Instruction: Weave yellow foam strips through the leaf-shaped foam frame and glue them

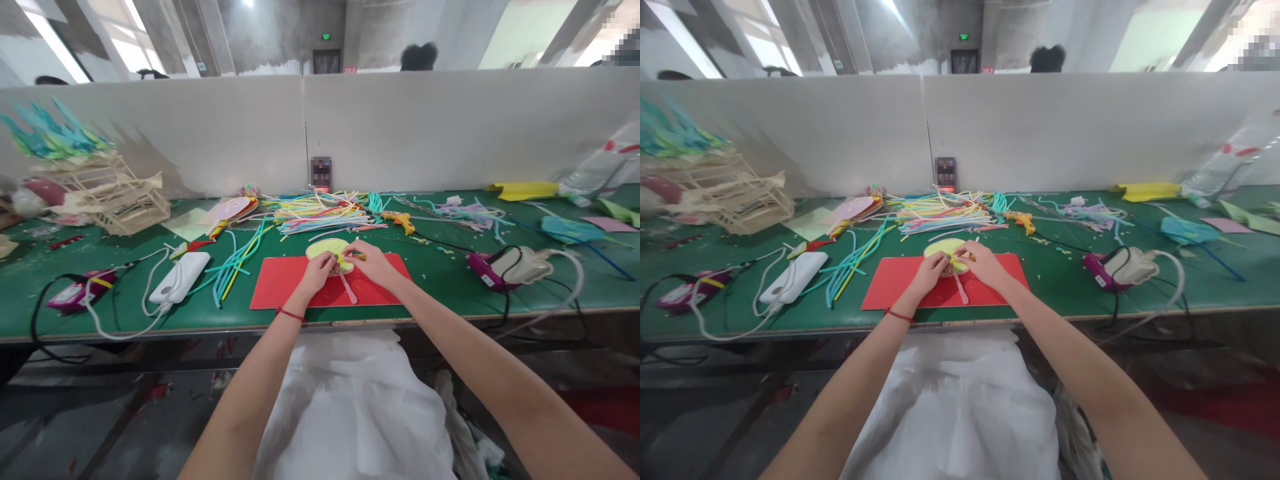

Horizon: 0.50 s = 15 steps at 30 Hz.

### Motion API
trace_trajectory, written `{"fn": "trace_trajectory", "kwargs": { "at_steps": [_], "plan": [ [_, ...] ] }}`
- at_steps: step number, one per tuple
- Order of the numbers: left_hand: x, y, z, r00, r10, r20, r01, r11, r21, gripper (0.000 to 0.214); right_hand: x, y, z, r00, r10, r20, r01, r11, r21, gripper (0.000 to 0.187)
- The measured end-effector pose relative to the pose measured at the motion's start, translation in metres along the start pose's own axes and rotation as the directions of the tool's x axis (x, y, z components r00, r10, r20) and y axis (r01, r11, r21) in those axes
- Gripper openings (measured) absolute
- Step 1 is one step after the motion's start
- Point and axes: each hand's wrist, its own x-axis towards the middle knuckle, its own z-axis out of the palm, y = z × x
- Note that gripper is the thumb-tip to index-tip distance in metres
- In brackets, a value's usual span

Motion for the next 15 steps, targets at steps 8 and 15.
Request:
{"fn": "trace_trajectory", "kwargs": {
  "at_steps": [8,15],
  "plan": [
    [0.001,-0.003,0.001,0.999,0.01,0.052,-0.009,1.0,-0.028,0.029,-0.001,0.005,-0.002,0.973,-0.219,0.078,0.231,0.951,-0.206,0.013],
    [0.003,-0.013,0.0,0.988,0.024,0.149,-0.023,1.0,-0.009,0.029,0.007,0.009,-0.008,0.951,-0.236,0.198,0.273,0.944,-0.187,0.014]
  ]
}}
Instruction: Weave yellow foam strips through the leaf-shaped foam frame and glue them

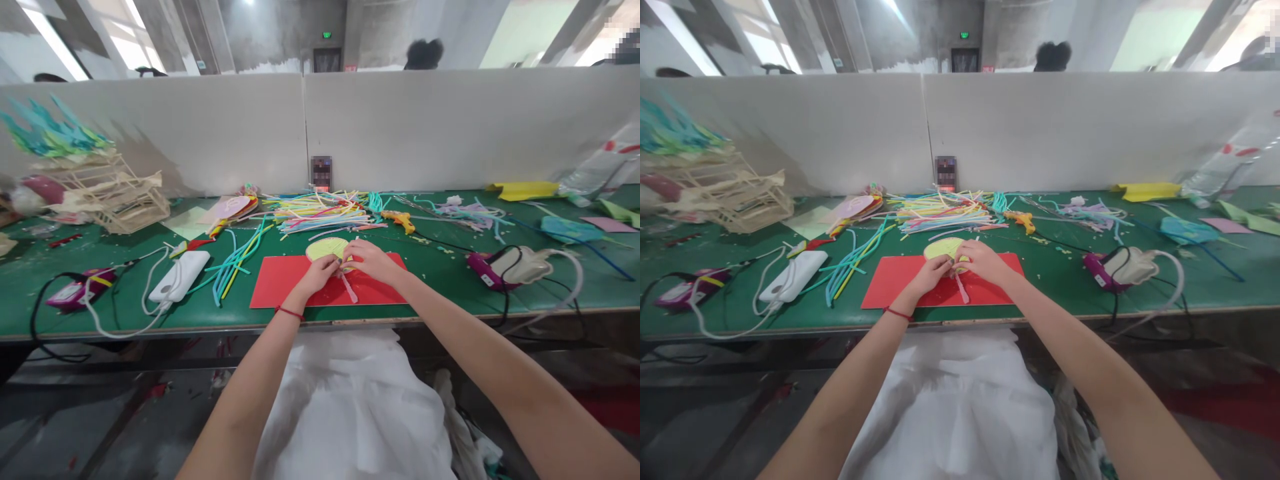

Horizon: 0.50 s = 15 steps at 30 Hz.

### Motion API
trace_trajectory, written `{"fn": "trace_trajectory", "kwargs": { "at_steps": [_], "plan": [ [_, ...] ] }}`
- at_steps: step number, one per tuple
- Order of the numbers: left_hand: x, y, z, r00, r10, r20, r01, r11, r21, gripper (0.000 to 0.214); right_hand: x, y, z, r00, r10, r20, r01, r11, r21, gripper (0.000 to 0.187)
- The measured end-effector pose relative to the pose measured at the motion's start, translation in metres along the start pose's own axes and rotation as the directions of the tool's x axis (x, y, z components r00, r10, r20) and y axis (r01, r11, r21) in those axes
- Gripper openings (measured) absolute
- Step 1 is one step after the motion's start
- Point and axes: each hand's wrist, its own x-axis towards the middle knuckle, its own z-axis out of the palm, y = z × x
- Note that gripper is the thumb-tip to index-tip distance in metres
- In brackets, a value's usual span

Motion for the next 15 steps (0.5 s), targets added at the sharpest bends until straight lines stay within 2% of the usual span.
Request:
{"fn": "trace_trajectory", "kwargs": {
  "at_steps": [4,10,15],
  "plan": [
    [-0.001,0.002,-0.001,1.0,0.008,0.017,-0.008,0.999,0.04,0.03,0.001,0.003,-0.003,0.998,0.007,0.055,-0.011,0.998,0.069,0.015],
    [-0.003,0.009,-0.002,0.997,0.058,0.056,-0.062,0.995,0.078,0.03,0.0,0.004,-0.004,0.996,0.06,0.071,-0.075,0.969,0.234,0.014],
    [-0.005,0.014,-0.002,0.997,0.037,0.072,-0.041,0.998,0.056,0.03,0.001,0.002,-0.01,0.99,0.045,0.131,-0.08,0.959,0.273,0.018]
  ]
}}
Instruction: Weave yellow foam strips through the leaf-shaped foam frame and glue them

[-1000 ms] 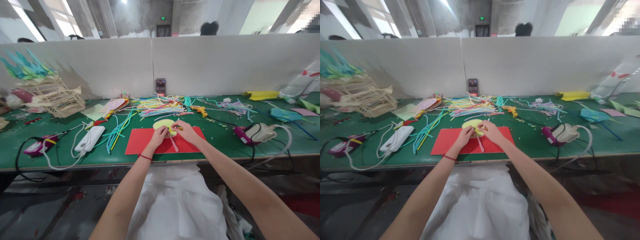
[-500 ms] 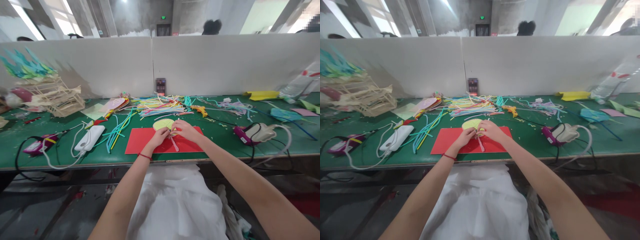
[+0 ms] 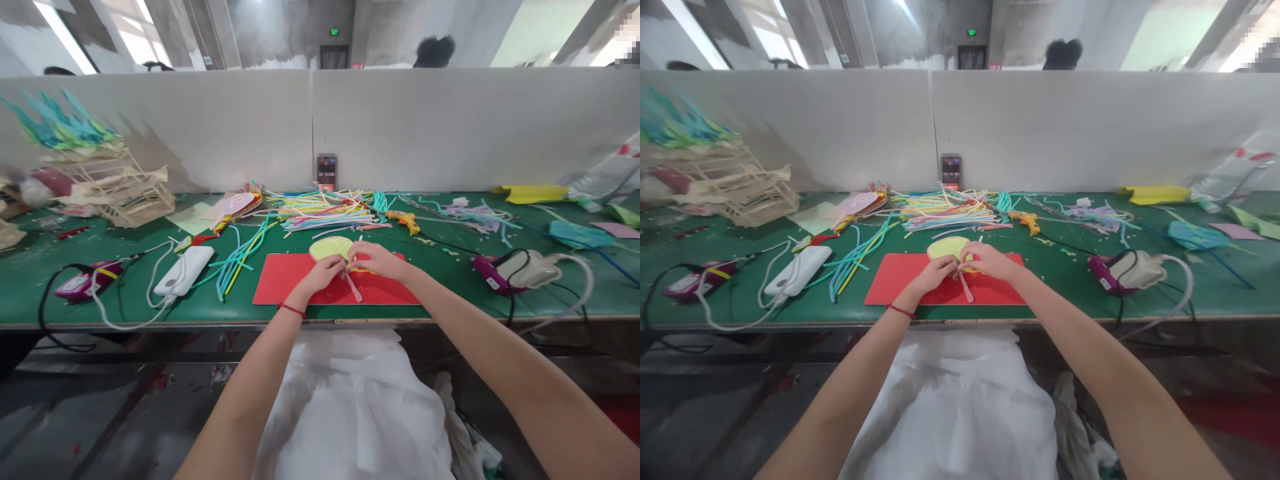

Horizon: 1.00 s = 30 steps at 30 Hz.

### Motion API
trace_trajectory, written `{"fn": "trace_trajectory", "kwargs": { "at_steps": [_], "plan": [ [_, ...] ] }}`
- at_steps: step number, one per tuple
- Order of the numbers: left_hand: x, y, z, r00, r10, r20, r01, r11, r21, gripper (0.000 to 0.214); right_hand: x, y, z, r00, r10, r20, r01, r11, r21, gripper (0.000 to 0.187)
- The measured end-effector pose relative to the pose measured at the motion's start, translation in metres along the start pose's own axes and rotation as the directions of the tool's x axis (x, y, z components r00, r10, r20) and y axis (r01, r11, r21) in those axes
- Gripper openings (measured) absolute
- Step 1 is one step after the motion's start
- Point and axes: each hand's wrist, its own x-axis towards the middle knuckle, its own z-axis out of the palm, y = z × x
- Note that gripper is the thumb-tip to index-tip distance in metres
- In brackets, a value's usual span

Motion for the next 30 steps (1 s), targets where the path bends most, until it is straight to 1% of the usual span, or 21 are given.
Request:
{"fn": "trace_trajectory", "kwargs": {
  "at_steps": [5,13,16,20,23,25,30],
  "plan": [
    [0.001,0.0,0.0,1.0,-0.026,-0.005,0.026,0.998,-0.058,0.029,0.001,0.002,-0.004,0.997,-0.072,0.039,0.074,0.996,-0.043,0.02],
    [0.0,-0.002,-0.001,1.0,-0.011,0.014,0.012,0.996,-0.084,0.031,-0.004,0.001,-0.004,0.997,-0.078,0.026,0.081,0.991,-0.108,0.02],
    [0.001,-0.003,0.0,1.0,-0.006,0.002,0.006,0.996,-0.091,0.03,-0.006,0.002,-0.001,0.997,-0.071,-0.018,0.068,0.99,-0.121,0.019],
    [0.001,-0.003,0.0,1.0,-0.007,-0.015,0.006,0.995,-0.095,0.03,-0.009,0.002,0.007,0.987,-0.067,-0.146,0.051,0.993,-0.108,0.016],
    [0.001,-0.003,0.001,1.0,-0.006,-0.017,0.004,0.996,-0.085,0.031,-0.013,0.001,0.012,0.973,-0.08,-0.217,0.056,0.992,-0.116,0.017],
    [0.001,-0.003,0.001,1.0,-0.008,-0.012,0.007,0.997,-0.081,0.031,-0.014,0.0,0.013,0.965,-0.112,-0.235,0.078,0.986,-0.147,0.019],
    [0.001,-0.004,0.001,1.0,-0.023,-0.006,0.022,0.996,-0.081,0.032,-0.014,-0.002,0.012,0.96,-0.181,-0.215,0.129,0.963,-0.236,0.021]
  ]
}}
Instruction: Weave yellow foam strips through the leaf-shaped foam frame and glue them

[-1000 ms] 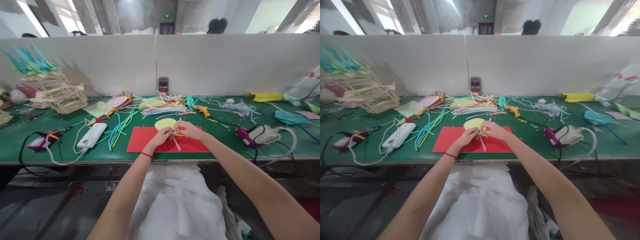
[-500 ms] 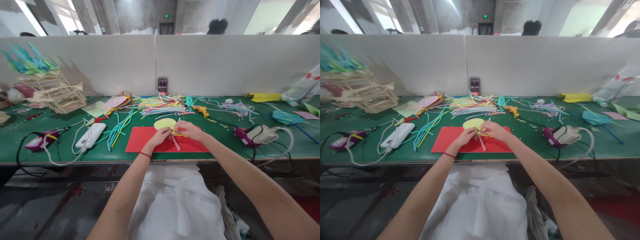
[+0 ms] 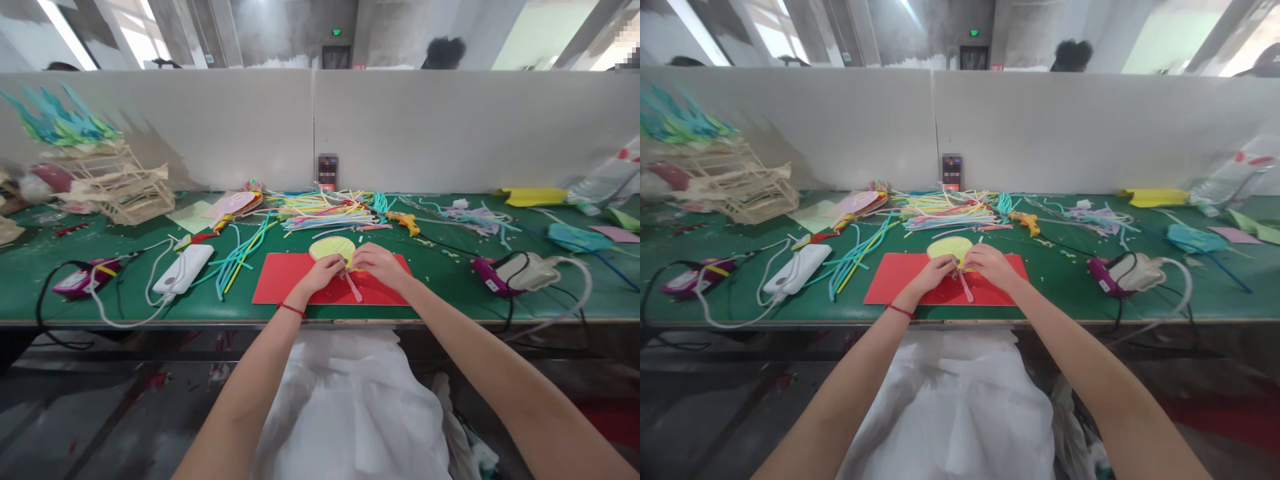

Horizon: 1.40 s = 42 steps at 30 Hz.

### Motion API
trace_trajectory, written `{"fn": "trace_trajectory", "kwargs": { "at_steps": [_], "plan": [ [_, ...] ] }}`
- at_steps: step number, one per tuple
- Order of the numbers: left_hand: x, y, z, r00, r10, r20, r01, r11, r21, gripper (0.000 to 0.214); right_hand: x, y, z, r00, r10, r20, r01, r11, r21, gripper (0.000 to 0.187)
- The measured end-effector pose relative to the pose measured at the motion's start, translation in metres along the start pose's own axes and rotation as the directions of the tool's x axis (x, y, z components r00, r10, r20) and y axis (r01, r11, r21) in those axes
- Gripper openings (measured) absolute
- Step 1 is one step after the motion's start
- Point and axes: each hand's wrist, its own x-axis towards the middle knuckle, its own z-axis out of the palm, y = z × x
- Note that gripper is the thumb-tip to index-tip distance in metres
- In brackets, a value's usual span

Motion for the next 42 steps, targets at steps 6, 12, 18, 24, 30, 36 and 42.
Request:
{"fn": "trace_trajectory", "kwargs": {
  "at_steps": [6,12,18,24,30,36,42],
  "plan": [
    [0.0,0.003,0.0,1.0,0.016,-0.015,-0.015,1.0,0.02,0.031,-0.001,0.002,0.002,1.0,0.025,-0.012,-0.025,1.0,0.011,0.019],
    [-0.001,0.004,0.002,0.998,0.023,-0.052,-0.02,0.998,0.06,0.028,0.002,0.003,0.003,0.994,0.106,0.032,-0.108,0.992,0.068,0.016],
    [0.0,0.004,0.004,0.994,0.027,-0.102,-0.02,0.997,0.07,0.025,0.006,0.006,0.005,0.978,0.203,0.053,-0.207,0.974,0.087,0.014],
    [-0.001,0.005,0.005,0.993,0.043,-0.109,-0.031,0.993,0.113,0.026,0.009,0.003,0.004,0.944,0.314,0.099,-0.324,0.94,0.106,0.01],
    [-0.001,0.004,0.005,0.992,0.067,-0.107,-0.055,0.992,0.109,0.027,0.001,-0.002,0.0,0.928,0.369,0.048,-0.372,0.908,0.192,0.01],
    [0.0,0.0,0.005,0.994,0.067,-0.085,-0.059,0.994,0.093,0.026,-0.004,0.003,0.0,0.934,0.357,0.005,-0.349,0.91,0.225,0.011],
    [-0.001,0.001,0.004,0.993,0.08,-0.088,-0.066,0.987,0.146,0.029,0.002,-0.002,0.004,0.931,0.366,0.011,-0.356,0.897,0.261,0.013]
  ]
}}
